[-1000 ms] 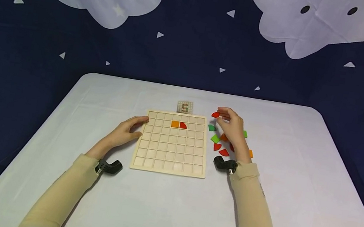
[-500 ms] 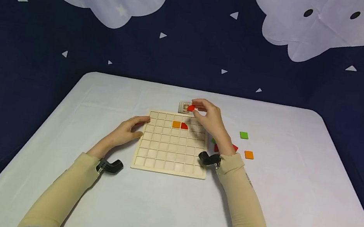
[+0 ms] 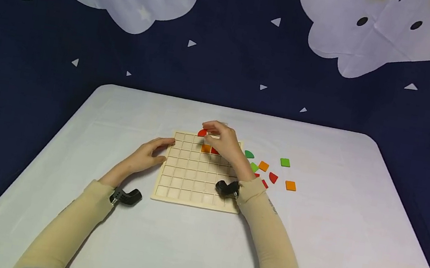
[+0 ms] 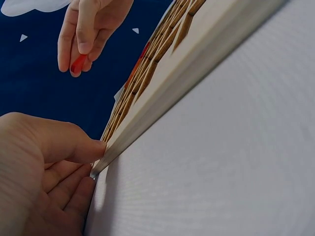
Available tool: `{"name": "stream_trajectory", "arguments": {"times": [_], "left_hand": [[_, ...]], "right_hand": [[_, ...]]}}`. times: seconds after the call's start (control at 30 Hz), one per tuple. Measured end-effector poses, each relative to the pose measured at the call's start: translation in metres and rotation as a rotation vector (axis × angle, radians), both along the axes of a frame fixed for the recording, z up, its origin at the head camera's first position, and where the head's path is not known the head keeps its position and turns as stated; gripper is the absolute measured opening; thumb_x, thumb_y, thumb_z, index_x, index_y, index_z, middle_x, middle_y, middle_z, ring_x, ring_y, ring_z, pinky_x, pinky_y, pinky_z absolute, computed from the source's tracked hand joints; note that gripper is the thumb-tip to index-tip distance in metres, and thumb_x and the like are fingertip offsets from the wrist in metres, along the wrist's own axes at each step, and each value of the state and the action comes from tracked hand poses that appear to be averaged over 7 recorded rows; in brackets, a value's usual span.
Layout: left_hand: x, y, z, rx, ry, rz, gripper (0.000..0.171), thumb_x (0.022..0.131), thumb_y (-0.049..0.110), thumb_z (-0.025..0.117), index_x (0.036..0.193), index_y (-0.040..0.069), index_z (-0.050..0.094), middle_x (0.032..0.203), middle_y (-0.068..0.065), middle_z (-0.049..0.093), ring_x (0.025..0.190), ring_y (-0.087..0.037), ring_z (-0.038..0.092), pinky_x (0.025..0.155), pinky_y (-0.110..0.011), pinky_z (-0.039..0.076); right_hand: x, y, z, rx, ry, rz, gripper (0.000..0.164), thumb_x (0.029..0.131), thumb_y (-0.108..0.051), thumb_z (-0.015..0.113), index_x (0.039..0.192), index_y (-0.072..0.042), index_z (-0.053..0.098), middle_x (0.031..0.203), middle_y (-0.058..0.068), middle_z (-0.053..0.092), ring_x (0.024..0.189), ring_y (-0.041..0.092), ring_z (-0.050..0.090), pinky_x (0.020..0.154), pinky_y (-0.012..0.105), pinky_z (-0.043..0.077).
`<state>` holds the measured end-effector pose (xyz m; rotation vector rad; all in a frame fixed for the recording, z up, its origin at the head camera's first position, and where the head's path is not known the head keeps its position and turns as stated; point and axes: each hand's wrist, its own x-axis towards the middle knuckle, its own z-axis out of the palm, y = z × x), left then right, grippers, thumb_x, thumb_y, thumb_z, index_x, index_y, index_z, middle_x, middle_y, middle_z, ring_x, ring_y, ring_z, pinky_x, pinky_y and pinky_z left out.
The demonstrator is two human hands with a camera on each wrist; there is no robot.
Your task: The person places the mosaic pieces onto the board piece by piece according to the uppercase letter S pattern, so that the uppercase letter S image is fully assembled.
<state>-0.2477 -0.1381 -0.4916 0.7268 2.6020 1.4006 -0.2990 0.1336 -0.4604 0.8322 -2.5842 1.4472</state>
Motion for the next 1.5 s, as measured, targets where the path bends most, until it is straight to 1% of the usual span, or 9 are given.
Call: {"name": "stream_trajectory", "arguments": {"times": [0.1,0.23,0.3,0.43,0.67,0.8,1.03,1.27,1.5], "left_hand": [[0.0,-0.008,0.002,-0.012,-0.004,0.014,0.06,0.085,-0.007,0.059,0.141,-0.002,0.039,0.138,-0.018,0.045,0.129,-0.032,0.04,0.109,-0.039,0.03],[0.003,-0.016,0.002,-0.021,-0.008,0.024,0.06,0.085,-0.006,0.059,0.141,-0.002,0.039,0.137,-0.019,0.045,0.128,-0.032,0.041,0.109,-0.04,0.029],[0.004,-0.018,0.002,-0.024,-0.012,0.027,0.06,0.086,-0.005,0.059,0.142,-0.001,0.038,0.138,-0.018,0.045,0.128,-0.032,0.04,0.109,-0.04,0.029],[0.006,-0.02,0.002,-0.022,-0.01,0.039,0.059,0.086,-0.005,0.059,0.141,-0.001,0.039,0.138,-0.019,0.045,0.128,-0.033,0.04,0.109,-0.041,0.029],[0.007,-0.011,0.003,-0.021,-0.007,0.008,0.06,0.086,-0.005,0.058,0.142,-0.002,0.038,0.138,-0.018,0.045,0.129,-0.032,0.04,0.109,-0.039,0.029],[0.005,-0.007,0.003,-0.014,0.01,0.021,0.059,0.084,-0.007,0.059,0.14,-0.002,0.04,0.136,-0.019,0.046,0.127,-0.032,0.042,0.109,-0.039,0.03],[0.001,-0.001,0.002,-0.001,0.01,0.0,0.059,0.084,-0.006,0.059,0.14,-0.004,0.039,0.136,-0.02,0.046,0.128,-0.033,0.041,0.109,-0.039,0.029],[-0.005,0.003,0.004,0.007,0.01,-0.008,0.059,0.085,-0.006,0.059,0.141,-0.003,0.039,0.138,-0.019,0.045,0.129,-0.032,0.04,0.11,-0.039,0.029],[0.0,0.002,0.001,0.001,0.004,0.006,0.058,0.085,-0.006,0.059,0.14,-0.002,0.04,0.138,-0.018,0.045,0.129,-0.032,0.04,0.109,-0.041,0.029]], "right_hand": [[-0.001,-0.011,-0.005,-0.014,-0.023,0.014,0.035,0.091,-0.009,0.061,0.125,-0.003,0.058,0.121,0.006,0.06,0.107,0.022,0.058,0.091,0.031,0.048],[-0.002,-0.02,-0.011,-0.027,-0.061,0.015,0.035,0.09,-0.009,0.061,0.125,-0.003,0.059,0.12,0.005,0.06,0.107,0.021,0.058,0.089,0.03,0.049],[-0.001,-0.022,-0.013,-0.033,-0.073,0.01,0.035,0.09,-0.009,0.062,0.124,-0.003,0.059,0.119,0.004,0.061,0.106,0.02,0.058,0.088,0.03,0.049],[-0.001,-0.025,-0.016,-0.042,-0.091,0.037,0.035,0.091,-0.009,0.062,0.125,-0.001,0.058,0.119,0.007,0.061,0.106,0.021,0.058,0.09,0.029,0.048],[-0.001,-0.017,-0.023,-0.009,-0.123,0.027,0.034,0.089,-0.007,0.064,0.122,-0.001,0.06,0.114,0.008,0.063,0.102,0.021,0.06,0.088,0.029,0.049],[-0.002,-0.014,-0.024,0.01,-0.136,0.052,0.034,0.089,-0.008,0.064,0.122,-0.002,0.06,0.113,0.008,0.063,0.101,0.022,0.06,0.088,0.03,0.05],[-0.006,-0.009,-0.027,0.091,-0.153,0.04,0.031,0.088,-0.009,0.066,0.119,-0.006,0.063,0.108,0.007,0.065,0.097,0.021,0.061,0.085,0.031,0.05],[-0.009,-0.005,-0.025,0.125,-0.12,0.059,0.032,0.087,-0.009,0.066,0.119,-0.006,0.063,0.109,0.007,0.065,0.097,0.022,0.061,0.086,0.034,0.05],[-0.005,-0.008,-0.026,0.161,-0.096,0.093,0.031,0.087,-0.01,0.067,0.117,-0.006,0.063,0.11,0.008,0.064,0.097,0.021,0.06,0.084,0.034,0.051]]}}
